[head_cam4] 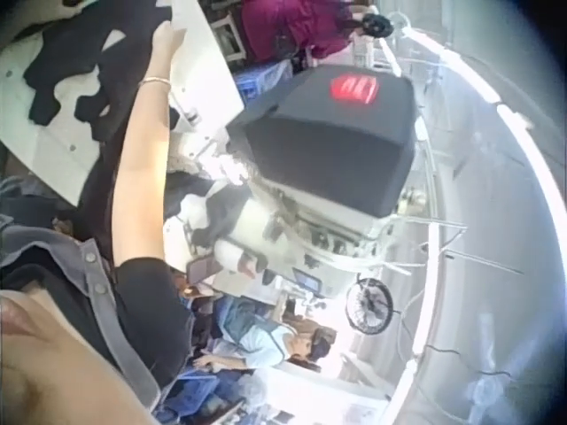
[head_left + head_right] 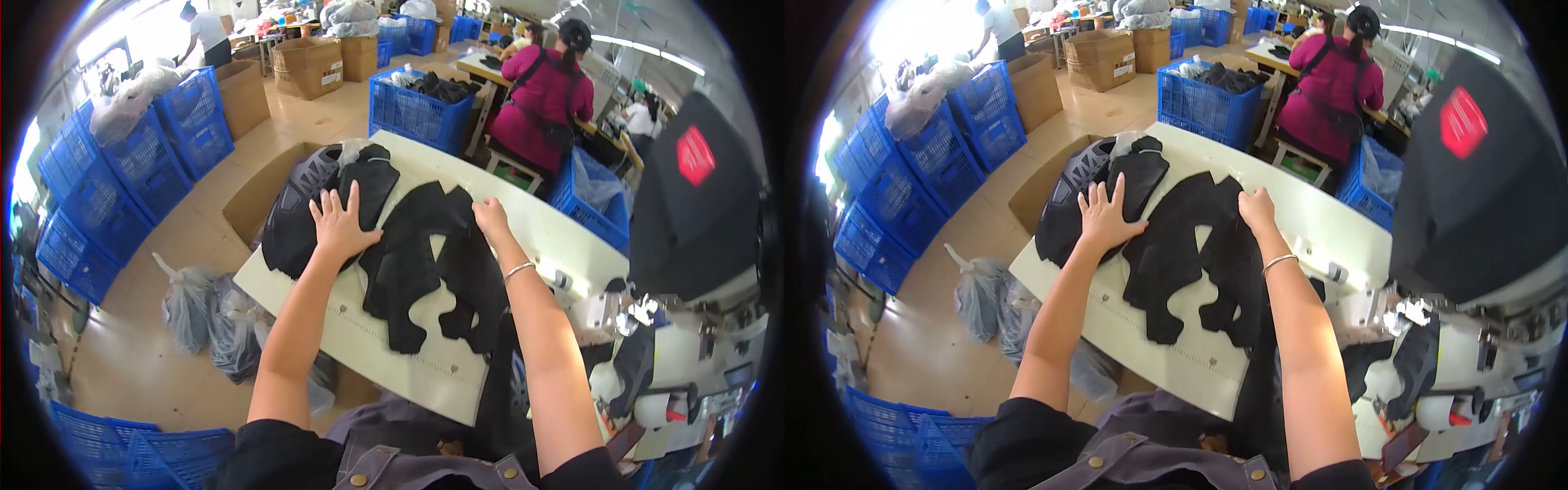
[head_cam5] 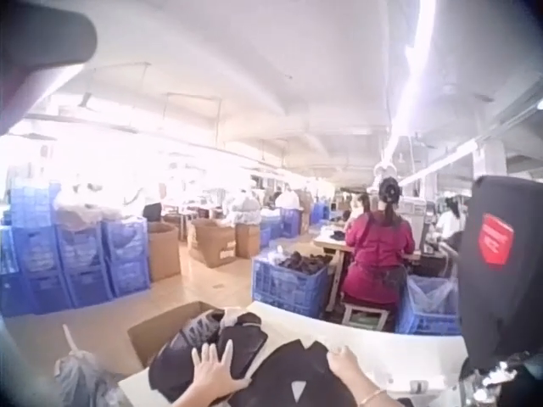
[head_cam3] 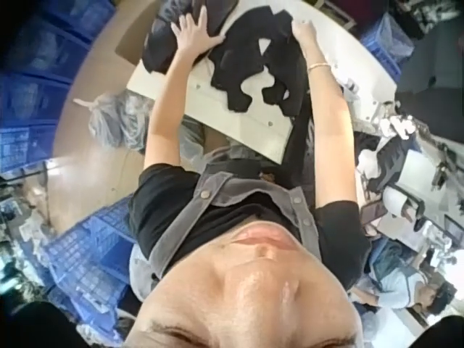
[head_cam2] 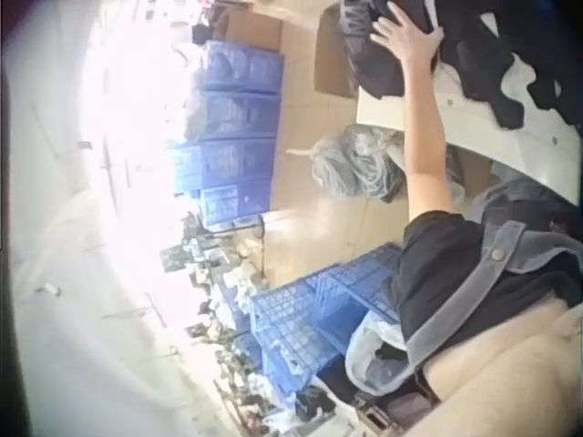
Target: Stitching black shoe components together using an industrial sewing machine.
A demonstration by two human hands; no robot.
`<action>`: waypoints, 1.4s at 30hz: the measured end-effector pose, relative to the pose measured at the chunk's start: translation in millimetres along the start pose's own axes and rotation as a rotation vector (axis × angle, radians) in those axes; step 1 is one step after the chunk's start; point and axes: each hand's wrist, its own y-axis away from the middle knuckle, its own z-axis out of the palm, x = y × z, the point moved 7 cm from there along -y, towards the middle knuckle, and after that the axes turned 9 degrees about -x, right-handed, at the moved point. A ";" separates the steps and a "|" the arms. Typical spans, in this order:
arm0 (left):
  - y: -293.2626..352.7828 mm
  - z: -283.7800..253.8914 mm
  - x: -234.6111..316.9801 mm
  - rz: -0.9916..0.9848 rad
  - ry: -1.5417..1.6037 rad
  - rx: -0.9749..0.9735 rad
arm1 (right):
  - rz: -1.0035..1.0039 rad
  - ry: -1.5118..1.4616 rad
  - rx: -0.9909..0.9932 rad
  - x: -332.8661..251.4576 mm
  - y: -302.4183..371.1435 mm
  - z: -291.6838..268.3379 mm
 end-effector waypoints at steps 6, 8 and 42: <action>-0.3 0.9 0.9 0.043 0.005 -0.023 | 0.051 -0.134 -0.116 27.3 -87.6 30.6; -1.7 -0.7 6.8 0.072 0.013 -0.010 | -0.042 -0.051 -0.098 36.4 -109.8 31.9; 26.1 2.5 18.1 0.265 0.011 -0.304 | -0.393 0.304 1.084 -259.4 -2.1 -273.4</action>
